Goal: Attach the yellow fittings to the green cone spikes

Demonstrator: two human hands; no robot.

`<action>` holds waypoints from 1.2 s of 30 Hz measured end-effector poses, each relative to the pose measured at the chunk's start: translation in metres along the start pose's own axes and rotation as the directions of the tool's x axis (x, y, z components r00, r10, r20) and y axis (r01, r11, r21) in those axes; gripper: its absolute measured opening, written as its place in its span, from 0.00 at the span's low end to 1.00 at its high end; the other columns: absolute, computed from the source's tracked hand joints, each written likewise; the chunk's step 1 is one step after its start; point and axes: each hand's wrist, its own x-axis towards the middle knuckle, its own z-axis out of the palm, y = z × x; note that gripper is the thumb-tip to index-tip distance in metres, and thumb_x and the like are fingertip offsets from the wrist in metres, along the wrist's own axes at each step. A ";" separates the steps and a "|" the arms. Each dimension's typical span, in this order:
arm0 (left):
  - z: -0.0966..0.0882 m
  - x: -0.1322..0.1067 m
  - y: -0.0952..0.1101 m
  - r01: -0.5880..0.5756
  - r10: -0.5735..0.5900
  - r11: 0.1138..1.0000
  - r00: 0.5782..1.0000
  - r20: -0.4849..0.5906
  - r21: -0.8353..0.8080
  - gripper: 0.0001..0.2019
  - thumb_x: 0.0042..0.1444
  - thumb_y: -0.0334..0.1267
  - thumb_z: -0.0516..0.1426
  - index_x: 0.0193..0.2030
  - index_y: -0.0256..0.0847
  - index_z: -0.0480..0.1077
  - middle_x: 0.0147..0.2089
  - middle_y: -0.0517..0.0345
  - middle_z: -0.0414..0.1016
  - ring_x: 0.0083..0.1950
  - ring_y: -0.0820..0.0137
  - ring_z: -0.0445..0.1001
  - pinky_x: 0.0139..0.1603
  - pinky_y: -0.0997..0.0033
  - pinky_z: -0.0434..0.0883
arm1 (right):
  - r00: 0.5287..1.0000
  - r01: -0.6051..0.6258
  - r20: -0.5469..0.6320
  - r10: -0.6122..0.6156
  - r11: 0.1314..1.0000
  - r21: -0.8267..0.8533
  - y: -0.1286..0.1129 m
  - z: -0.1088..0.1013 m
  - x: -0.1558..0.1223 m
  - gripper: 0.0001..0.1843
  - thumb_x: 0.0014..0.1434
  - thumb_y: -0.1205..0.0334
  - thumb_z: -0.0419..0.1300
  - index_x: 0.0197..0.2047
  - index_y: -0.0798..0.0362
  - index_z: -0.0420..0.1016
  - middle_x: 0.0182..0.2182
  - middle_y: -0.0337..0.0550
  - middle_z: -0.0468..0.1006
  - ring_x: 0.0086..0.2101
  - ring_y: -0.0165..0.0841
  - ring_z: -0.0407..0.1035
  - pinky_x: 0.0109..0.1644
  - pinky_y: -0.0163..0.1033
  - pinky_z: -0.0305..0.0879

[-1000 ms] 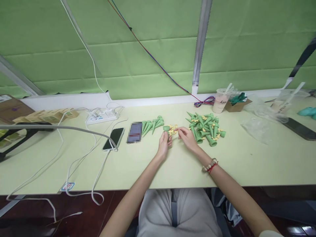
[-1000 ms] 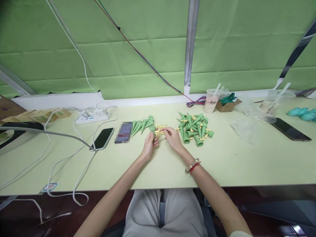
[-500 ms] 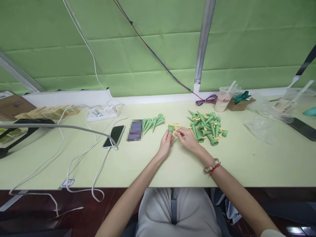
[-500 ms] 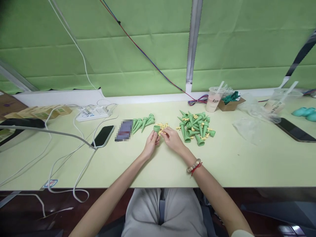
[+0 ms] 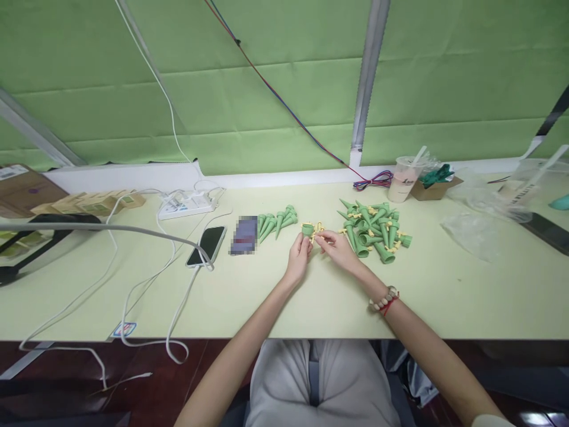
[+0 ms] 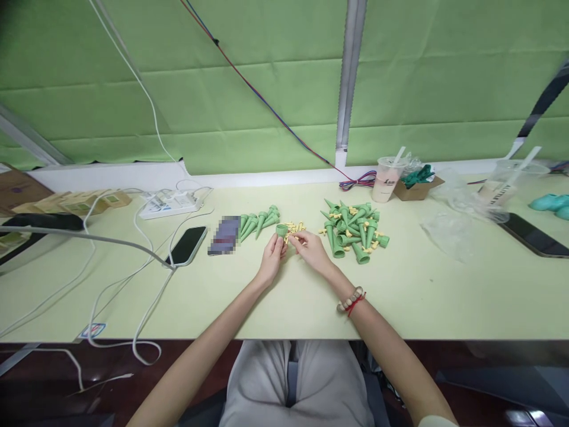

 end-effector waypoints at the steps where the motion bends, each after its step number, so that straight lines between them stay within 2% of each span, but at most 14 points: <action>1: 0.001 -0.001 0.002 0.008 -0.008 1.000 1.000 -0.012 -0.014 0.23 0.49 0.59 0.58 0.29 0.41 0.57 0.22 0.68 0.52 0.23 0.79 0.52 0.22 0.78 0.52 | 0.998 0.051 -0.029 -0.052 0.997 -0.055 0.000 -0.001 0.000 0.15 0.57 0.49 0.57 0.34 0.52 0.76 0.35 0.46 0.78 0.30 0.34 0.70 0.32 0.38 0.67; 3: 0.002 -0.002 0.006 0.042 -0.043 0.998 0.999 -0.032 -0.040 0.23 0.49 0.59 0.58 0.30 0.40 0.58 0.22 0.69 0.52 0.21 0.80 0.50 0.20 0.79 0.49 | 0.985 0.154 -0.054 -0.165 0.973 -0.175 0.000 -0.003 0.000 0.12 0.59 0.54 0.57 0.38 0.51 0.77 0.38 0.48 0.78 0.35 0.37 0.71 0.38 0.41 0.68; 5: 0.001 -0.002 0.010 0.083 -0.086 0.994 0.995 -0.049 -0.066 0.23 0.50 0.60 0.57 0.33 0.40 0.60 0.22 0.69 0.52 0.19 0.81 0.48 0.19 0.80 0.47 | 0.969 0.226 -0.032 -0.244 0.936 -0.271 0.001 -0.006 0.000 0.10 0.61 0.58 0.55 0.40 0.51 0.77 0.37 0.47 0.77 0.36 0.37 0.71 0.41 0.43 0.67; 11: -0.002 -0.002 0.012 0.108 -0.118 0.982 0.991 -0.057 -0.152 0.24 0.49 0.60 0.57 0.41 0.41 0.65 0.21 0.69 0.56 0.16 0.82 0.49 0.16 0.81 0.46 | 0.962 0.256 0.008 -0.272 0.895 -0.365 0.001 -0.006 -0.003 0.17 0.64 0.68 0.42 0.45 0.52 0.72 0.37 0.47 0.73 0.37 0.36 0.69 0.42 0.42 0.65; 13: -0.002 -0.001 0.011 0.105 -0.115 0.982 0.992 -0.055 -0.160 0.23 0.48 0.60 0.58 0.37 0.40 0.65 0.20 0.69 0.57 0.16 0.82 0.50 0.15 0.82 0.47 | 0.964 0.245 -0.002 -0.266 0.891 -0.382 -0.002 -0.006 -0.004 0.17 0.66 0.66 0.41 0.45 0.53 0.70 0.37 0.47 0.73 0.38 0.36 0.69 0.44 0.42 0.64; 16: -0.001 -0.002 0.009 0.090 -0.095 0.987 0.995 -0.036 -0.134 0.23 0.48 0.59 0.58 0.28 0.39 0.62 0.20 0.67 0.59 0.16 0.82 0.51 0.15 0.81 0.49 | 0.963 0.259 0.036 -0.269 0.871 -0.419 -0.004 -0.008 -0.004 0.12 0.65 0.58 0.50 0.48 0.53 0.68 0.40 0.47 0.74 0.37 0.36 0.69 0.44 0.41 0.64; 19: 0.000 -0.004 0.009 0.100 -0.101 0.990 0.995 -0.006 -0.099 0.24 0.49 0.60 0.58 0.25 0.38 0.61 0.18 0.66 0.59 0.15 0.82 0.51 0.14 0.81 0.50 | 0.944 0.324 0.121 -0.306 0.800 -0.505 0.000 -0.009 -0.003 0.13 0.63 0.55 0.55 0.48 0.52 0.70 0.40 0.48 0.75 0.39 0.38 0.69 0.43 0.41 0.65; 24: 0.002 -0.007 0.013 0.127 -0.127 0.990 0.992 0.016 -0.053 0.24 0.48 0.60 0.58 0.22 0.38 0.60 0.16 0.66 0.59 0.14 0.84 0.48 0.13 0.80 0.43 | 0.923 0.371 0.182 -0.339 0.658 -0.655 0.008 -0.007 -0.001 0.13 0.66 0.57 0.50 0.43 0.52 0.73 0.34 0.49 0.74 0.39 0.40 0.70 0.41 0.42 0.65; 28: 0.004 -0.009 0.015 0.099 -0.099 0.995 0.995 0.002 -0.023 0.23 0.49 0.60 0.57 0.25 0.39 0.62 0.14 0.67 0.58 0.13 0.83 0.47 0.14 0.78 0.41 | 0.913 0.385 0.189 -0.361 0.616 -0.687 0.006 -0.003 -0.003 0.13 0.66 0.60 0.48 0.40 0.53 0.72 0.33 0.50 0.73 0.38 0.41 0.68 0.42 0.42 0.64; 30: 0.004 -0.009 0.014 0.071 -0.071 0.997 0.997 0.011 0.002 0.23 0.50 0.60 0.56 0.25 0.39 0.62 0.14 0.67 0.57 0.13 0.82 0.47 0.14 0.78 0.43 | 0.913 0.378 0.164 -0.373 0.627 -0.681 0.004 0.000 -0.005 0.15 0.67 0.60 0.45 0.38 0.53 0.71 0.33 0.50 0.73 0.37 0.41 0.68 0.43 0.43 0.64; 32: 0.004 -0.009 0.012 0.041 -0.042 0.999 0.999 0.031 0.030 0.23 0.51 0.60 0.55 0.25 0.39 0.61 0.13 0.68 0.56 0.14 0.81 0.48 0.14 0.77 0.44 | 0.923 0.348 0.103 -0.372 0.688 -0.637 0.003 0.003 -0.007 0.18 0.67 0.56 0.43 0.33 0.52 0.69 0.30 0.50 0.72 0.35 0.40 0.67 0.42 0.43 0.63; 34: 0.004 -0.009 0.011 0.026 -0.028 0.999 0.998 0.055 0.043 0.23 0.52 0.60 0.55 0.25 0.39 0.61 0.14 0.68 0.56 0.14 0.81 0.48 0.15 0.77 0.46 | 0.948 0.269 -0.003 -0.317 0.811 -0.520 0.001 0.008 -0.008 0.22 0.67 0.50 0.41 0.27 0.50 0.65 0.26 0.47 0.70 0.31 0.38 0.66 0.39 0.42 0.62; 36: 0.005 -0.008 0.010 0.033 -0.035 0.999 0.996 0.079 0.033 0.23 0.52 0.60 0.55 0.26 0.40 0.61 0.15 0.68 0.57 0.15 0.81 0.49 0.15 0.78 0.47 | 0.982 0.116 -0.108 -0.153 0.950 -0.290 0.000 0.013 -0.008 0.26 0.64 0.42 0.41 0.22 0.49 0.59 0.20 0.42 0.65 0.26 0.35 0.62 0.34 0.40 0.62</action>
